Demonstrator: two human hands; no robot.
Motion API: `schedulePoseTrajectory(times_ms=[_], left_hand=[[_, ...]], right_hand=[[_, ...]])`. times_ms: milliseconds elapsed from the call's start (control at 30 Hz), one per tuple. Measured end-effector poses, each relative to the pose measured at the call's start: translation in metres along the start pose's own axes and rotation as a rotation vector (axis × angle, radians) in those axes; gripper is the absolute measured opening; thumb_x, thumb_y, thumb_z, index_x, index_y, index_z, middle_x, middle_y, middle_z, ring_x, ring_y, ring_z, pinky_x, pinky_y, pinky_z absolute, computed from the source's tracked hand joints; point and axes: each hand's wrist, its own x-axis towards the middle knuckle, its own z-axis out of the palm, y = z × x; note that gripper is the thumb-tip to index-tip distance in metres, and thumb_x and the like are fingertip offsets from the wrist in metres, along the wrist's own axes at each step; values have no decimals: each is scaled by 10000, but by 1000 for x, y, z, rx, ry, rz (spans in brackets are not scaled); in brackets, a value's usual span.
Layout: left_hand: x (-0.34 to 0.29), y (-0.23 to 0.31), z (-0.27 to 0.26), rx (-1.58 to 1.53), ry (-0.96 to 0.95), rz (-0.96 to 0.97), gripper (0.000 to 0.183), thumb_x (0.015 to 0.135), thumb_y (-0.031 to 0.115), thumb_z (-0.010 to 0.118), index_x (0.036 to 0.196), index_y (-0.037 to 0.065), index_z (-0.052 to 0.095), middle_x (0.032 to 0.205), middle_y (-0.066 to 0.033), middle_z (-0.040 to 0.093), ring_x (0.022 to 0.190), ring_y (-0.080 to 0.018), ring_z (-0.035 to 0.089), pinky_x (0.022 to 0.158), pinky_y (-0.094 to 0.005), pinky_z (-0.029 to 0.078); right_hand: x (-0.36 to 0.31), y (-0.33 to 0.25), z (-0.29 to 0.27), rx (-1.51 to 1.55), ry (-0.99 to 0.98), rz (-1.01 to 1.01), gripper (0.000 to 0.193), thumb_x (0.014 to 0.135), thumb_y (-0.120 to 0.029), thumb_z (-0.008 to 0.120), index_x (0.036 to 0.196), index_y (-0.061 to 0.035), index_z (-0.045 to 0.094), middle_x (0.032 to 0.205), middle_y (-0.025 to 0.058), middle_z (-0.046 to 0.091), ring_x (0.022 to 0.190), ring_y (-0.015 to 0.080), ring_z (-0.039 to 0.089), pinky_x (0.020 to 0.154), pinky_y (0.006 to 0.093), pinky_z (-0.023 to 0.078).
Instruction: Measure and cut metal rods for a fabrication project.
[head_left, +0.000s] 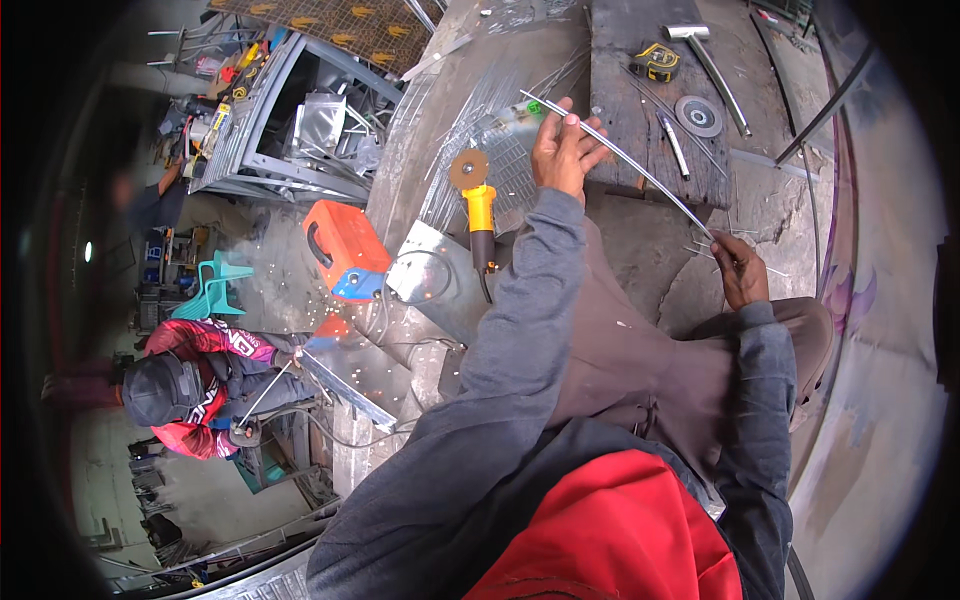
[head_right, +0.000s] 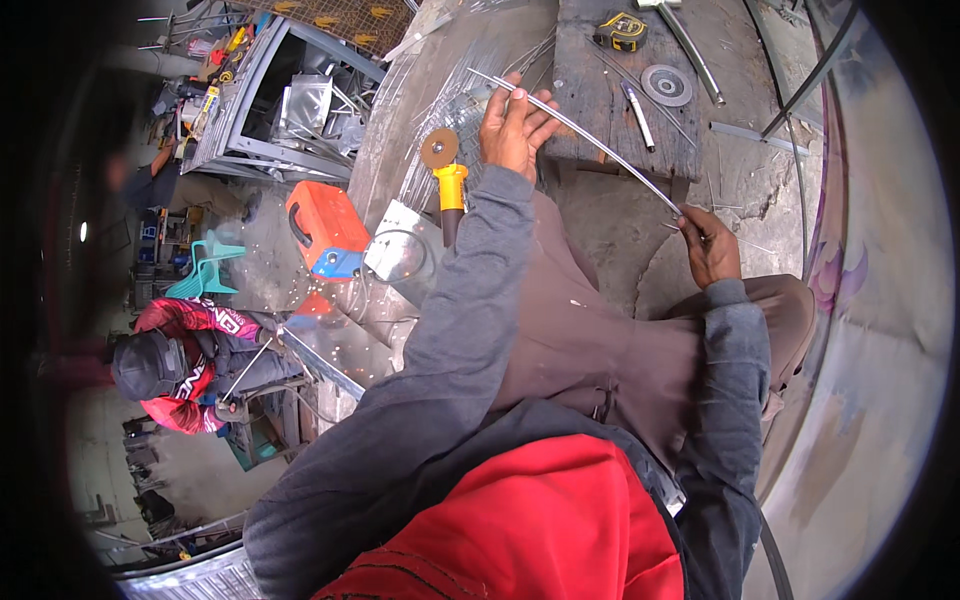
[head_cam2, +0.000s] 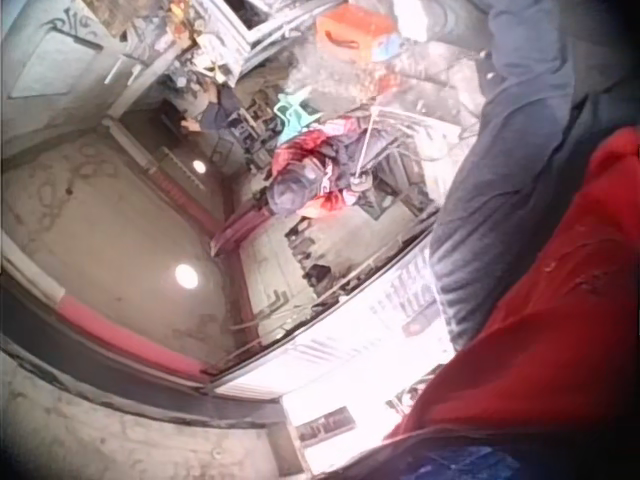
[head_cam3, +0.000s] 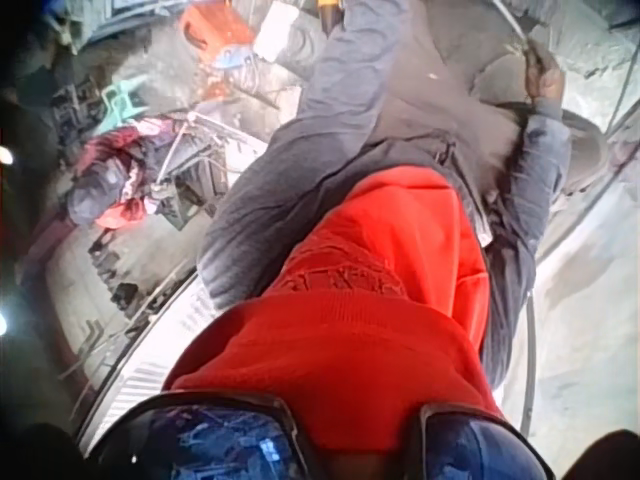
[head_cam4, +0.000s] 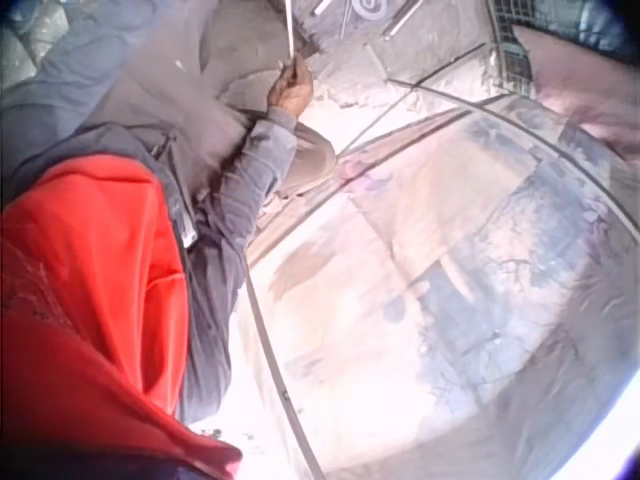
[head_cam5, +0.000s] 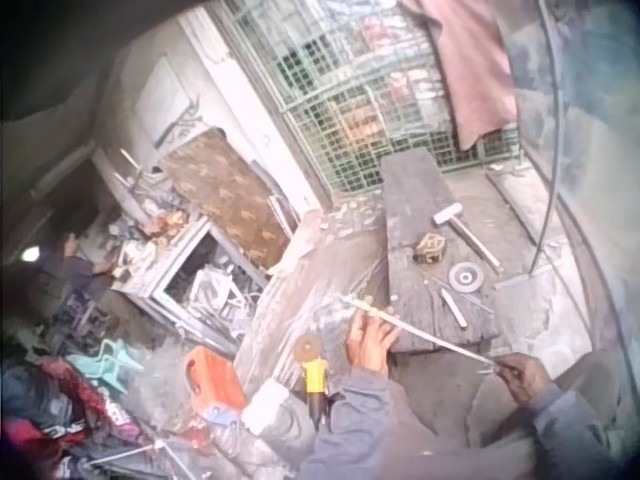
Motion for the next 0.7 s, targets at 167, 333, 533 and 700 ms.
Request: schedulePoseTrajectory(times_ms=[167,333,533,700], left_hand=[[-1,0,1,-15,-47,-70,400,997,232,558,1350,63,475,1082,-150,646,962,-254,678,783,-374,611],[-2,1,1,1,-75,-112,382,994,235,564,1323,50,506,1101,-157,654,948,-253,683,765,-362,612],[-2,1,4,90,-81,-151,373,994,258,563,1308,59,531,1118,-156,660,944,-240,683,751,-344,601],[-3,2,5,107,-86,-168,360,998,255,552,1303,63,538,1109,-158,669,943,-239,685,754,-338,598]], right_hand=[[3,-11,-2,136,-50,57,312,958,-242,640,1205,-54,663,1032,98,671,949,151,613,861,270,473],[4,-9,-2,90,-16,-1,301,966,-234,627,1214,-66,663,1029,90,659,962,148,601,872,269,466],[6,-12,-2,11,100,-109,274,970,-246,606,1192,-103,679,888,103,621,853,206,591,799,308,466],[7,-15,-6,-12,110,-115,265,968,-236,609,1186,-104,681,860,90,603,830,193,577,788,302,460]])
